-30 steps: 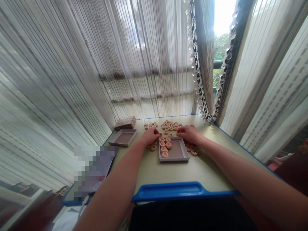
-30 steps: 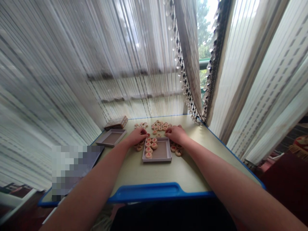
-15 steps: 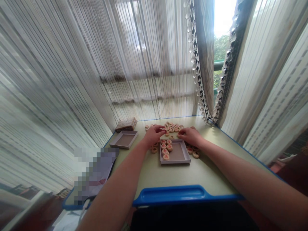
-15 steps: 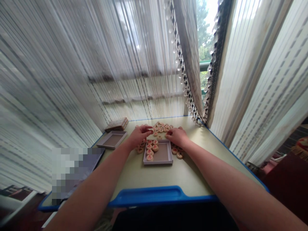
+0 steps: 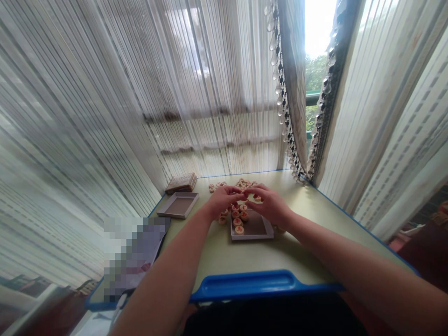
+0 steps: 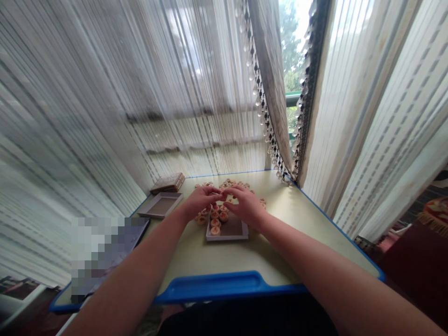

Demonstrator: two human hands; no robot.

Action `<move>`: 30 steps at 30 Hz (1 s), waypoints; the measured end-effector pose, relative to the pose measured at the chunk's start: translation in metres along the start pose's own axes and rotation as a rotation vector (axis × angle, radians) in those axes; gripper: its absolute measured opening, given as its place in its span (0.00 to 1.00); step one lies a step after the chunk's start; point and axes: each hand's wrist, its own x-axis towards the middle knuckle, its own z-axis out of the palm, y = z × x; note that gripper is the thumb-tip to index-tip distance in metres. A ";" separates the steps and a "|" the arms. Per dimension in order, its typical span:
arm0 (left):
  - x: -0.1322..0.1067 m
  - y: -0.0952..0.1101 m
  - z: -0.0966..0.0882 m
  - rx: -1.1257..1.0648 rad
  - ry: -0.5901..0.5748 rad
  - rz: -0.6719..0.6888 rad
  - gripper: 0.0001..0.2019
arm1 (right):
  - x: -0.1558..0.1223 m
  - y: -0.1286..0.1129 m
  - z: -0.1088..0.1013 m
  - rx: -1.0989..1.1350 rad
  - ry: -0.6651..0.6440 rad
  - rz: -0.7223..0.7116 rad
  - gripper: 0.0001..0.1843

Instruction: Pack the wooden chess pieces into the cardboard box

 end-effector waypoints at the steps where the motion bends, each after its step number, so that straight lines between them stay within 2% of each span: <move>1: -0.001 0.001 0.000 0.002 -0.016 0.005 0.17 | 0.000 -0.001 0.001 0.006 0.003 -0.007 0.13; 3: -0.003 0.002 0.001 0.004 -0.041 0.008 0.14 | -0.001 -0.001 0.003 0.014 0.006 -0.032 0.10; 7: -0.004 0.003 0.001 0.000 -0.075 -0.011 0.12 | 0.000 0.003 0.001 -0.003 0.006 -0.056 0.10; 12: -0.004 0.005 0.000 0.005 -0.095 0.017 0.15 | 0.001 -0.001 -0.004 0.006 0.007 -0.090 0.09; 14: -0.002 0.002 -0.001 0.019 -0.040 0.038 0.16 | 0.001 -0.005 -0.008 -0.021 -0.007 -0.092 0.08; 15: 0.000 0.000 -0.003 0.038 0.031 0.055 0.16 | 0.000 -0.007 -0.010 -0.047 -0.022 -0.091 0.08; 18: 0.008 -0.010 -0.007 0.143 0.319 0.124 0.17 | -0.002 -0.013 -0.017 -0.140 -0.156 -0.093 0.07; 20: 0.012 -0.015 -0.010 0.205 0.433 0.158 0.17 | -0.003 -0.018 -0.021 -0.207 -0.321 -0.089 0.08; 23: 0.014 -0.018 -0.012 0.245 0.469 0.173 0.18 | -0.006 -0.025 -0.024 -0.277 -0.573 -0.088 0.07; 25: 0.012 -0.016 -0.011 0.283 0.459 0.176 0.18 | -0.007 -0.028 -0.025 -0.284 -0.669 -0.090 0.08; 30: 0.009 -0.011 -0.010 0.362 0.486 0.186 0.17 | -0.006 -0.031 -0.027 -0.341 -0.695 -0.070 0.11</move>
